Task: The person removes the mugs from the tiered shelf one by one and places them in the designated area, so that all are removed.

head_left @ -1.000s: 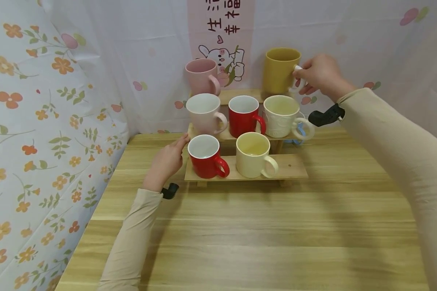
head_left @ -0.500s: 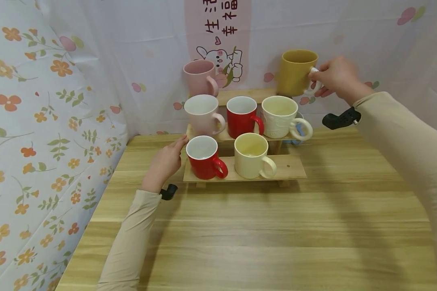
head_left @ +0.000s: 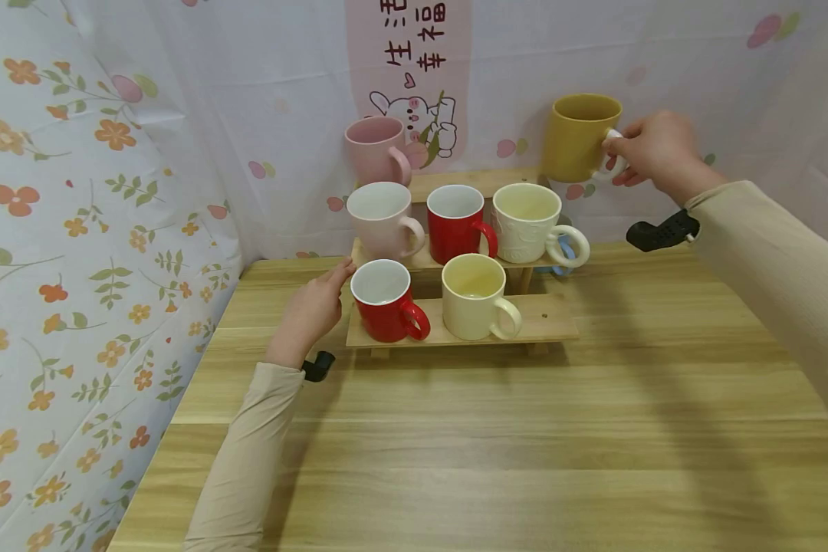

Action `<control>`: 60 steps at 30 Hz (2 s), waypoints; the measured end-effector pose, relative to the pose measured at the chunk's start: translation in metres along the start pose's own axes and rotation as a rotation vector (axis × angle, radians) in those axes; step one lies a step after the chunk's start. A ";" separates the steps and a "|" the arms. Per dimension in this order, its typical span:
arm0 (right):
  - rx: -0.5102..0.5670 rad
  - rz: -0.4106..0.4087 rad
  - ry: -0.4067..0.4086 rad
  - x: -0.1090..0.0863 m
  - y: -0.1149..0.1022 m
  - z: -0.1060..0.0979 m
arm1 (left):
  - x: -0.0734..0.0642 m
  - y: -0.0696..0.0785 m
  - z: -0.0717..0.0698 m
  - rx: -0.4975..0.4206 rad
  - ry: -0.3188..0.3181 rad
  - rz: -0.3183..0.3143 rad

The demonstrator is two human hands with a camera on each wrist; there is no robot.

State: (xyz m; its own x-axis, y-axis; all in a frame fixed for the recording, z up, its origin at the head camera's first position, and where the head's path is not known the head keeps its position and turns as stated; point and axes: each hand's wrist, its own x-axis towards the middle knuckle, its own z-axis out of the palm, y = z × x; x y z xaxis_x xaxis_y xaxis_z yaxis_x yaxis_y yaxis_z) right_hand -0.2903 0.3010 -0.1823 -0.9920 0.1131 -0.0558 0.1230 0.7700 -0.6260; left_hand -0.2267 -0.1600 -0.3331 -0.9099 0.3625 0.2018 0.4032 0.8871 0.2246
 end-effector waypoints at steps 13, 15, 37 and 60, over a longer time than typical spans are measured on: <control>0.017 0.010 0.022 -0.002 0.022 0.003 | 0.001 -0.001 0.000 0.016 0.008 -0.017; 0.015 0.014 0.032 -0.002 0.026 0.003 | 0.001 -0.001 0.000 0.014 0.011 -0.014; -0.005 0.010 0.044 -0.016 0.080 0.020 | 0.000 -0.002 0.003 0.015 0.029 0.025; 0.041 0.023 0.064 -0.015 0.126 0.061 | -0.001 -0.002 0.004 0.004 0.043 0.032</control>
State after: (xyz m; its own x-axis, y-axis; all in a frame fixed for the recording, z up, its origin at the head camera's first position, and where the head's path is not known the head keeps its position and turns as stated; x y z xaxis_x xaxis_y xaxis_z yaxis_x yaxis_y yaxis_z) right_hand -0.2619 0.3581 -0.3074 -0.9850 0.1713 -0.0219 0.1434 0.7408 -0.6562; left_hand -0.2267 -0.1610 -0.3374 -0.8915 0.3781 0.2494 0.4314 0.8765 0.2134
